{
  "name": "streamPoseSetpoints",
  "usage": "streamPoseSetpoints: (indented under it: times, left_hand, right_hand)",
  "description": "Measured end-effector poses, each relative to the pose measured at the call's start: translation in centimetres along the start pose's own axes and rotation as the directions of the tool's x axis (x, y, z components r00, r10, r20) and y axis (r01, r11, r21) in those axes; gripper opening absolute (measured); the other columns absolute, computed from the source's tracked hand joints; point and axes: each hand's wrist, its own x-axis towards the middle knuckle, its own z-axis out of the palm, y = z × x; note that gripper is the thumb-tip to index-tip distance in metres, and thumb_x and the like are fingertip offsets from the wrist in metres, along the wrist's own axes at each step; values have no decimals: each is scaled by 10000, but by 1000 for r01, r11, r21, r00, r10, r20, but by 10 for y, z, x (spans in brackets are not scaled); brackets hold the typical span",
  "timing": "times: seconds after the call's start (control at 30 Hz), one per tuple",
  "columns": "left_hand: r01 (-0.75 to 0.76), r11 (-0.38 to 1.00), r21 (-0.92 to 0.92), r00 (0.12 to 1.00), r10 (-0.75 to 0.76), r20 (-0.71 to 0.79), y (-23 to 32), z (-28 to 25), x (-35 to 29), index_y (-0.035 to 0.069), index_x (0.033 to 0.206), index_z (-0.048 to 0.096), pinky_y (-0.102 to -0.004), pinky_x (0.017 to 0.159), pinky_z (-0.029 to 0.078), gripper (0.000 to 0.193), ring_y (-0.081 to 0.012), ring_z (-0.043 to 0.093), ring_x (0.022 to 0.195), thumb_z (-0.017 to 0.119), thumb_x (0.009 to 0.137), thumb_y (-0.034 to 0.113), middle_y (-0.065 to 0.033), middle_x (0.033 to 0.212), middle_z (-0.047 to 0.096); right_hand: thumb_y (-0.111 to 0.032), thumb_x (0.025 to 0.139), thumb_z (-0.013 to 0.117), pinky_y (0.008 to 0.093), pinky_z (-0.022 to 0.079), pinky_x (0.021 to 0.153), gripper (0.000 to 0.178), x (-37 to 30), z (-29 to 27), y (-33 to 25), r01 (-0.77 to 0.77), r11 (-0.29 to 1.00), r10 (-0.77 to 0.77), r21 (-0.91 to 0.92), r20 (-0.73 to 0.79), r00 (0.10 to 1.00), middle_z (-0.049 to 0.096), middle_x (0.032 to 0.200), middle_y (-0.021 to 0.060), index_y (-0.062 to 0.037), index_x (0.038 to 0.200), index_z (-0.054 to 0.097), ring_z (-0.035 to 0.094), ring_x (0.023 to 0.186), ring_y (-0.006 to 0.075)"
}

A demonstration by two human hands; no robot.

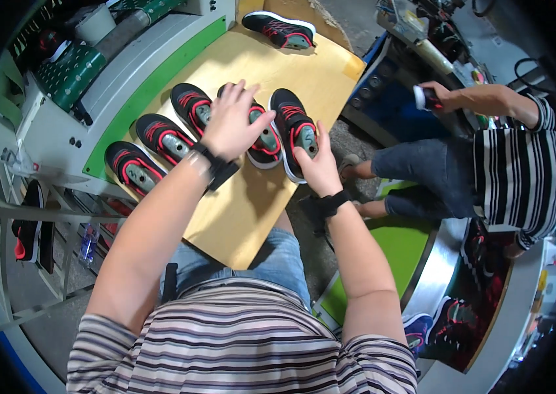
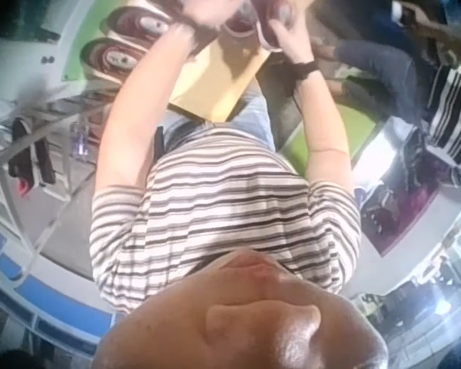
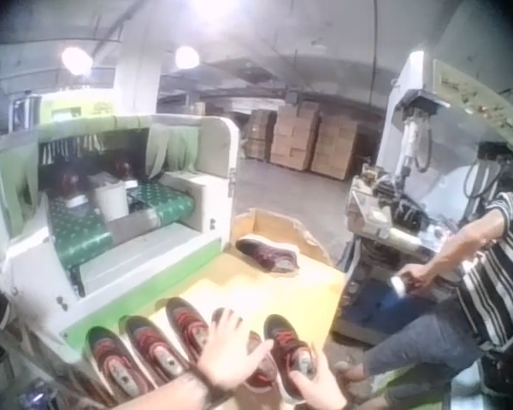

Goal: Inspecting shoes for quality and loading them onto a conveyor belt.

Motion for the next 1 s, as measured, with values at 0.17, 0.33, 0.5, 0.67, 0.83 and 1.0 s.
streamPoseSetpoints:
  times: [0.17, 0.33, 0.5, 0.67, 0.83, 1.0]
  left_hand:
    - [-88, 996, -3, 994, 87, -68, 1, 45, -14, 6, 1002, 609, -500, 938, 433, 314, -402, 516, 1070, 639, 784, 229, -204, 1069, 574]
    - [-273, 952, -136, 953, 287, 99, 42, 13, -100, 47, 1019, 613, -455, 915, 382, 297, -339, 498, 1050, 618, 773, 215, -147, 1052, 559]
    - [-207, 974, -89, 963, 219, 158, 48, -13, -135, 66, 1045, 638, -450, 917, 336, 300, -268, 516, 1053, 633, 804, 244, -81, 1033, 586]
    - [-115, 936, -331, 940, 211, 268, 17, -53, -152, 58, 1253, 581, -436, 993, 390, 454, -331, 513, 1190, 660, 897, 329, -146, 1303, 545]
    - [-66, 969, -240, 986, 100, 134, -21, -103, -137, 56, 1257, 584, -424, 1022, 421, 409, -352, 528, 1217, 679, 883, 194, -151, 1349, 530]
    - [86, 975, -204, 996, -84, 22, -37, -134, -125, 22, 1158, 633, -396, 980, 451, 286, -319, 576, 1150, 647, 878, 80, -150, 1276, 580]
  right_hand:
    - [-126, 884, 653, 362, 397, 1069, 729, -47, -7, -7, 85, 990, -94, -113, -71, 993, 511, 1373, 250, 11, 1496, 282, 511, 1284, 305]
    - [-58, 869, 647, 365, 394, 1070, 706, -81, -10, -15, 88, 996, -90, -36, -74, 993, 502, 1372, 255, 21, 1481, 305, 507, 1281, 309]
    - [-71, 829, 691, 390, 408, 1058, 712, -103, 2, -44, 123, 973, -118, -194, 39, 992, 510, 1346, 259, 31, 1448, 356, 510, 1268, 361]
    - [-141, 851, 717, 387, 409, 1060, 708, -93, 0, -54, 108, 987, -75, -120, 252, 965, 497, 1358, 237, -11, 1452, 365, 516, 1261, 329]
    - [-281, 922, 677, 350, 439, 1025, 544, 16, -43, -73, -86, 974, 189, -209, 539, 821, 577, 1320, 170, -19, 1360, 488, 574, 1199, 269]
    - [-223, 794, 777, 421, 354, 1122, 703, 180, 55, -87, 643, 615, -443, -457, 475, 761, 477, 1432, 205, -36, 1394, 461, 435, 1342, 368]
